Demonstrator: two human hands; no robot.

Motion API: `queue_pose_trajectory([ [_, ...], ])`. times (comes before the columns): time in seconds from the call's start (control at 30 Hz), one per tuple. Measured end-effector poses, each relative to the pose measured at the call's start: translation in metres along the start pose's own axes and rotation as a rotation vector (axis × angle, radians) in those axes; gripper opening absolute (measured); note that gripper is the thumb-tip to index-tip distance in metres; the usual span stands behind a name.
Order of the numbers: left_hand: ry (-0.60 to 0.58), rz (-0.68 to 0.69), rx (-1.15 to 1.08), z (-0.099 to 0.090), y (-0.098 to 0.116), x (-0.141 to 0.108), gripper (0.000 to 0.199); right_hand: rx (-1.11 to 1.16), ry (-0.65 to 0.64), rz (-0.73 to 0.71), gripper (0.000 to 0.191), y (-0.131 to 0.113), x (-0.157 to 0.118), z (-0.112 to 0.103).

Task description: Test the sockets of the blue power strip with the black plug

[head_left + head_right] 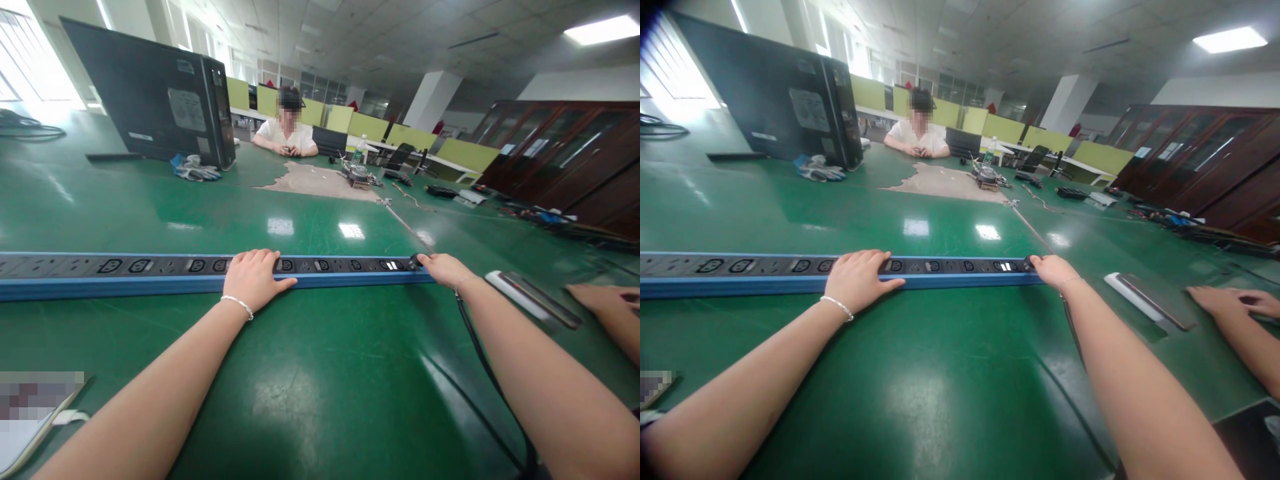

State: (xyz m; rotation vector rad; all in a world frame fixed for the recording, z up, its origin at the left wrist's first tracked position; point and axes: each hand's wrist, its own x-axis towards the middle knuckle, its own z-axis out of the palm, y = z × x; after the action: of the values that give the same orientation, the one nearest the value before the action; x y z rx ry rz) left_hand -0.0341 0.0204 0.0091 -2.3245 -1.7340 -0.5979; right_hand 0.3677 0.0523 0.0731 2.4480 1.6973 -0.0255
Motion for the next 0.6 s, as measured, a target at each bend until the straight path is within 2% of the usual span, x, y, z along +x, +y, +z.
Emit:
queue_pose_trajectory([
  [0.43, -0.018, -0.015, -0.017, -0.001, 0.001, 0.000, 0.062, -0.019, 0.022, -0.016, 0.051, -0.004, 0.000, 0.001],
  [0.53, -0.015, -0.012, -0.008, -0.001, 0.000, 0.000, 0.061, -0.029, -0.001, -0.002, 0.050, -0.006, -0.005, -0.006],
  [0.6, -0.009, -0.005, -0.007, -0.001, 0.000, 0.000, 0.061, -0.022, 0.013, 0.014, 0.050, -0.003, -0.007, -0.018],
])
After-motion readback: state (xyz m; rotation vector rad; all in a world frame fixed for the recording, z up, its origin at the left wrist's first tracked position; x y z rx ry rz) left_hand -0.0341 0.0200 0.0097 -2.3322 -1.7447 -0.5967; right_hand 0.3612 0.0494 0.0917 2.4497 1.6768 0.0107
